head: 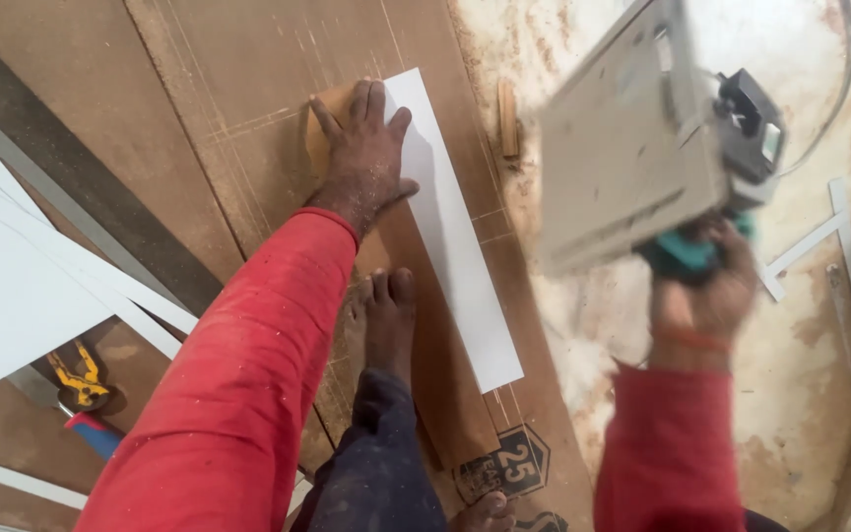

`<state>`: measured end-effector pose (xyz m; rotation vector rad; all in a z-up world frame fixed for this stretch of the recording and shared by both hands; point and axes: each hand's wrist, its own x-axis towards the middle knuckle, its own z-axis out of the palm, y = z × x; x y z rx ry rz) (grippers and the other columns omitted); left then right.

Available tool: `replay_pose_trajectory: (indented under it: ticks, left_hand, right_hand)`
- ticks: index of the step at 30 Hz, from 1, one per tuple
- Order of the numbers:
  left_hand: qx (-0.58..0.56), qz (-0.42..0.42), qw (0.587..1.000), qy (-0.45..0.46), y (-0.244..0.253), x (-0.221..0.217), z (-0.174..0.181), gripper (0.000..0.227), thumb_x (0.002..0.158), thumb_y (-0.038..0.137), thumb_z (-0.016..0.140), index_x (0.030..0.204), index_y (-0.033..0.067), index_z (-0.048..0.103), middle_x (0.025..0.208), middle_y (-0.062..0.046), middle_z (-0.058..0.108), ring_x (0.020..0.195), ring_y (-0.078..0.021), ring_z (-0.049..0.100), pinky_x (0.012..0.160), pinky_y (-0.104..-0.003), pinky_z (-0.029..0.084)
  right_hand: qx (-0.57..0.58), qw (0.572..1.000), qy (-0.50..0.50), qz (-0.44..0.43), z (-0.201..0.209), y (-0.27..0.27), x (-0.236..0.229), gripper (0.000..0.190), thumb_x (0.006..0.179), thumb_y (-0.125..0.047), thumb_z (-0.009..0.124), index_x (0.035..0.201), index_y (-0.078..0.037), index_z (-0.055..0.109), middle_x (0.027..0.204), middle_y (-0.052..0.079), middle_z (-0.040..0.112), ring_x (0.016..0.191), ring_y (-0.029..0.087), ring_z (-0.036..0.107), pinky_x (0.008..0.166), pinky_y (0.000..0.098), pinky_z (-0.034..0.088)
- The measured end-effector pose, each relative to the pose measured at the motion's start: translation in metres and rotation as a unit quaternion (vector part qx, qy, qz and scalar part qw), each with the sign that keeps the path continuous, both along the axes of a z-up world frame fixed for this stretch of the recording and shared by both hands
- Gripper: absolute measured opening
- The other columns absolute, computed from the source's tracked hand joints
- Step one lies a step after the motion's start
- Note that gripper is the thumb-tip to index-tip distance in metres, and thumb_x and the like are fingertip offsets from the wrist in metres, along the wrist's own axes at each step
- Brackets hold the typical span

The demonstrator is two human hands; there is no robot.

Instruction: Using a circular saw to cut thin white laminate or plastic strips on a cardboard-protected floor.

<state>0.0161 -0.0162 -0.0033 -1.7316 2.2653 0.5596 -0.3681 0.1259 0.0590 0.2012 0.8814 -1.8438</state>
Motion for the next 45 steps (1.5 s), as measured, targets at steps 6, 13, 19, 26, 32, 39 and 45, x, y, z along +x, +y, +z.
replay_pose_trajectory:
  ticks: [6,13,19,26,32,39,45]
  left_hand:
    - [-0.037,-0.022,0.999,-0.009,0.009,-0.004,-0.016,0.098,0.07,0.058,0.087,0.147,0.0153,0.042,0.16,-0.021,0.019,0.153,-0.0359,0.008,0.104,-0.09,0.004]
    - [-0.001,-0.014,0.998,-0.067,-0.005,-0.016,0.0,0.098,0.07,0.06,0.087,0.147,0.0174,0.044,0.152,-0.021,0.032,0.15,-0.0382,0.02,0.107,-0.089,0.008]
    - [-0.025,-0.02,0.992,-0.121,-0.018,-0.027,-0.009,0.105,0.06,0.062,0.091,0.143,0.0182,0.044,0.15,-0.026,0.03,0.148,-0.042,0.017,0.103,-0.086,0.009]
    - [0.031,0.012,0.996,-0.086,-0.018,-0.026,-0.004,0.109,0.064,0.054,0.094,0.149,0.0156,0.038,0.156,-0.025,0.024,0.15,-0.0435,0.012,0.105,-0.089,0.015]
    - [0.052,0.053,0.996,-0.039,-0.017,-0.019,-0.009,0.11,0.064,0.049,0.096,0.149,0.0204,0.034,0.157,-0.021,0.013,0.15,-0.0464,-0.002,0.103,-0.088,0.022]
    - [0.018,0.024,0.999,-0.027,-0.014,-0.018,-0.01,0.108,0.065,0.052,0.096,0.148,0.0187,0.037,0.154,-0.021,0.019,0.15,-0.0462,0.002,0.1,-0.088,0.029]
    - [-0.045,0.001,0.999,-0.008,-0.01,0.002,-0.017,0.107,0.056,0.061,0.094,0.143,0.0173,0.049,0.148,-0.021,0.036,0.147,-0.044,0.019,0.118,-0.074,0.013]
  right_hand:
    - [-0.017,0.938,0.243,0.246,0.125,0.075,0.042,0.027,0.098,-0.001,0.065,0.125,0.001,0.061,0.09,0.007,0.061,0.074,0.015,0.055,0.07,0.0278,0.05]
    - [0.286,0.727,0.462,0.42,0.099,0.204,0.007,0.041,0.079,-0.004,0.075,0.118,0.001,0.063,0.085,0.005,0.065,0.066,0.012,0.061,0.055,0.027,0.05]
    - [0.254,0.643,0.496,0.525,0.062,0.262,-0.004,0.047,0.075,-0.008,0.085,0.117,-0.001,0.067,0.073,0.006,0.065,0.061,0.011,0.058,0.055,0.0268,0.048]
    - [0.299,0.579,0.512,0.56,0.032,0.298,-0.004,0.054,0.078,-0.014,0.082,0.128,-0.003,0.069,0.09,0.013,0.074,0.086,0.019,0.073,0.081,0.0353,0.057]
    - [0.326,0.552,0.501,0.581,0.034,0.285,0.027,0.05,0.082,-0.017,0.075,0.13,-0.007,0.065,0.099,0.013,0.081,0.098,0.021,0.079,0.087,0.0351,0.056]
    - [0.271,0.573,0.526,0.567,0.024,0.286,0.03,0.044,0.082,-0.016,0.074,0.124,-0.004,0.067,0.095,0.012,0.075,0.088,0.023,0.077,0.081,0.0352,0.058]
    - [0.246,0.589,0.533,0.555,0.019,0.277,0.034,0.047,0.081,-0.012,0.072,0.126,-0.003,0.064,0.096,0.012,0.078,0.09,0.021,0.076,0.081,0.035,0.058]
